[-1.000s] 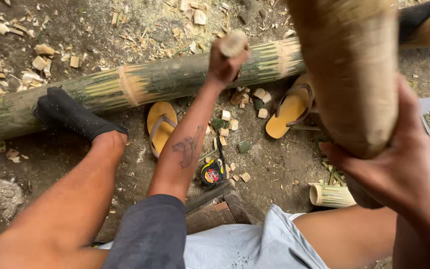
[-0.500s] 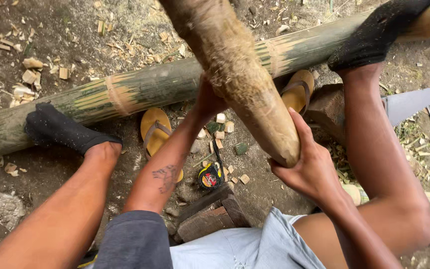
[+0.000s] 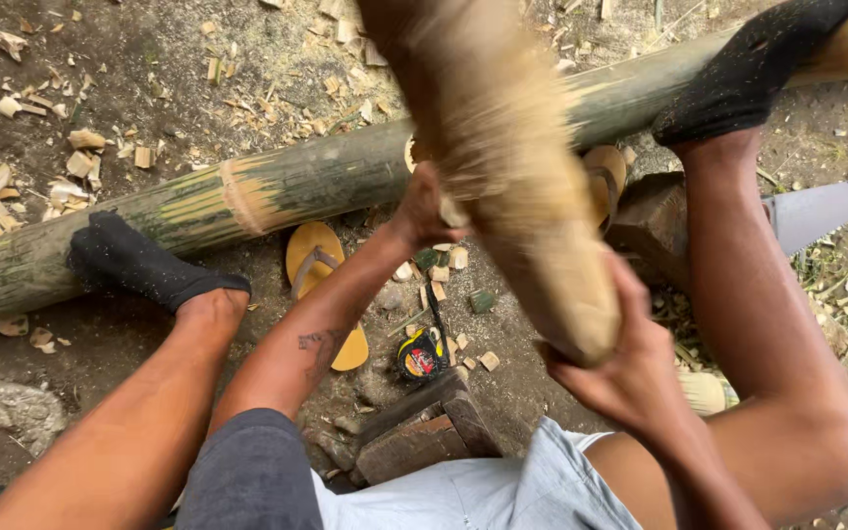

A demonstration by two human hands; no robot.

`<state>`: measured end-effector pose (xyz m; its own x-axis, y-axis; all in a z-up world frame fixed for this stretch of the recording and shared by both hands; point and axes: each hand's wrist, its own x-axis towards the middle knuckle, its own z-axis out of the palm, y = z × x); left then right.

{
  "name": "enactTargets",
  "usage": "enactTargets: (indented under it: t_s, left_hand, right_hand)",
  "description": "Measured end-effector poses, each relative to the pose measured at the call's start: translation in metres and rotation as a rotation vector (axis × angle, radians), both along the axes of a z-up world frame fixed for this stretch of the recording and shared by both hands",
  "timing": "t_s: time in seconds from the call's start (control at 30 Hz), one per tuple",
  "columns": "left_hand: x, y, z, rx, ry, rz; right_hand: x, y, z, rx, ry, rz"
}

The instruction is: The person hollows out a section of a bamboo pole using a chisel and wooden mallet. They repeatedly strike the chisel to remove material from the interior, then insert a smaller bamboo piece to test the fit.

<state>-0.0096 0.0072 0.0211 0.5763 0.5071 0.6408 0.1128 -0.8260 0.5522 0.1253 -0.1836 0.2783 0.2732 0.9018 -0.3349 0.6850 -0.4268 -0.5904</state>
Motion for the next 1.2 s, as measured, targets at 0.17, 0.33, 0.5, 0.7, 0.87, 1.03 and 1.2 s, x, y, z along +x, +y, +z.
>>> enactTargets:
  t_s: [0.17,0.33,0.5,0.7,0.87,1.03,1.2]
  left_hand:
    - [-0.013,-0.029,-0.015,0.127,0.056,0.153]
    - [0.006,-0.043,-0.003,-0.114,-0.134,0.42]
    - [-0.03,0.014,0.049,-0.691,-0.775,0.767]
    - [-0.058,0.056,0.093,-0.681,-0.76,0.276]
    - [-0.046,0.04,0.11,-0.639,-0.521,0.377]
    - [-0.044,0.027,0.111,-0.586,-0.52,0.425]
    - [-0.061,0.041,0.122,-0.582,-0.535,0.551]
  right_hand:
    - [0.007,-0.012,-0.048,-0.233,0.024,-0.008]
    - [0.018,-0.032,-0.051,-0.066,0.005,-0.186]
    - [0.029,-0.03,-0.082,0.087,0.189,-0.242]
    - [0.01,-0.009,-0.144,-0.055,0.186,-0.386]
    - [-0.011,0.013,-0.159,0.443,-0.467,-0.06]
    - [-0.038,0.104,-0.191,0.351,-0.074,0.37]
    - [-0.035,0.182,-0.246,-0.118,-0.48,0.6]
